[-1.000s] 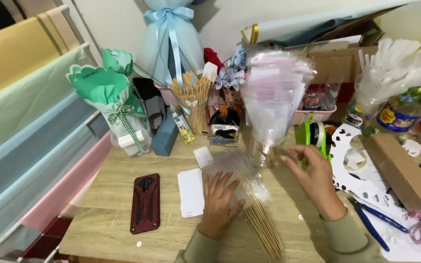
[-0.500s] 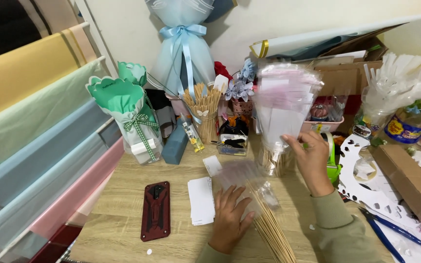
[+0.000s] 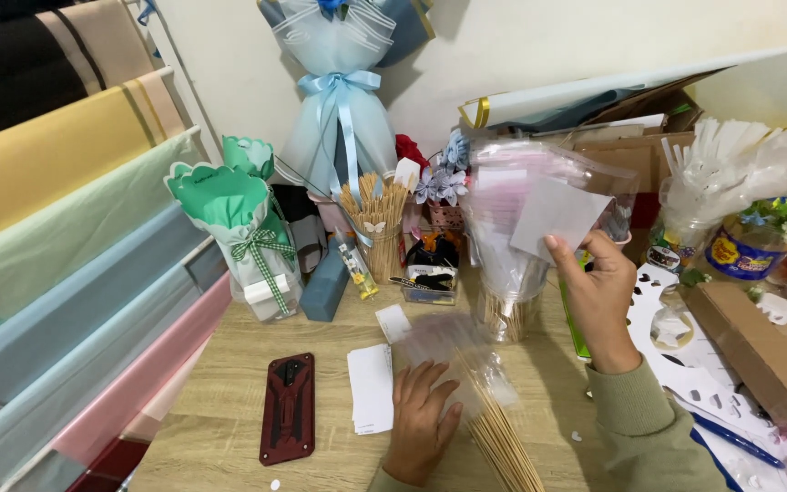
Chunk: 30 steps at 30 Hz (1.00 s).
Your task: The person repeatedly picks up small white paper labels and wooden sticks, then inserts each label onto a stick one at a time. The assembled items are placed into a clear plastic bag on the table.
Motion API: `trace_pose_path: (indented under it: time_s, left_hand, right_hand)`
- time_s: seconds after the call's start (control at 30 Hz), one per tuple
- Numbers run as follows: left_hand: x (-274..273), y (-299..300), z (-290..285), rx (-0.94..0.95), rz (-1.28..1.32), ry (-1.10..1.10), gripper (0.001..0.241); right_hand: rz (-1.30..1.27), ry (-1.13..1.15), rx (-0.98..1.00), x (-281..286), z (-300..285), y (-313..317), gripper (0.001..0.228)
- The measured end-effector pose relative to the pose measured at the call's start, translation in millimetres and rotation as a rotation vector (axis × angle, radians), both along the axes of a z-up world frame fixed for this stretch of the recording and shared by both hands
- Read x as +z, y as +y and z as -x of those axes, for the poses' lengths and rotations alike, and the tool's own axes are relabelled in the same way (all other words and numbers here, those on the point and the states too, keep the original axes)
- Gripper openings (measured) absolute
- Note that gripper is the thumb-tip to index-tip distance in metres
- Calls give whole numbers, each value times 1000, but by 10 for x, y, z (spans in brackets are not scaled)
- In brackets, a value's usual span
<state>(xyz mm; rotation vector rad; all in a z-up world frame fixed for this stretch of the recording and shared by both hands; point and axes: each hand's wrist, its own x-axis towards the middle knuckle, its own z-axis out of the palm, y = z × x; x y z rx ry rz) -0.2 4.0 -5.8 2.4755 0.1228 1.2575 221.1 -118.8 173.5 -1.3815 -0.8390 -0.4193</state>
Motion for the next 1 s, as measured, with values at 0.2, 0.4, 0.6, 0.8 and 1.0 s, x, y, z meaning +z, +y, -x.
trace_pose_path:
  time_s: [0.2, 0.4, 0.6, 0.8, 1.0]
  left_hand:
    - [68, -64, 20, 48, 71, -174, 24]
    - [963, -886, 92, -402, 855, -425, 59]
    - [784, -1145, -173, -634, 1563, -490, 94]
    - [607, -1002, -221, -124, 1850, -199, 48]
    - [404, -823, -125, -427, 1577, -116, 57]
  right_hand:
    - [-114, -174, -43, 259, 200, -297, 34]
    - [93, -657, -37, 29, 493, -688, 19]
    - [437, -797, -39, -679, 771, -849, 31]
    - [650, -487, -103, -1327, 341, -1340, 80]
    - [694, -45, 113, -1559, 188, -1679, 33]
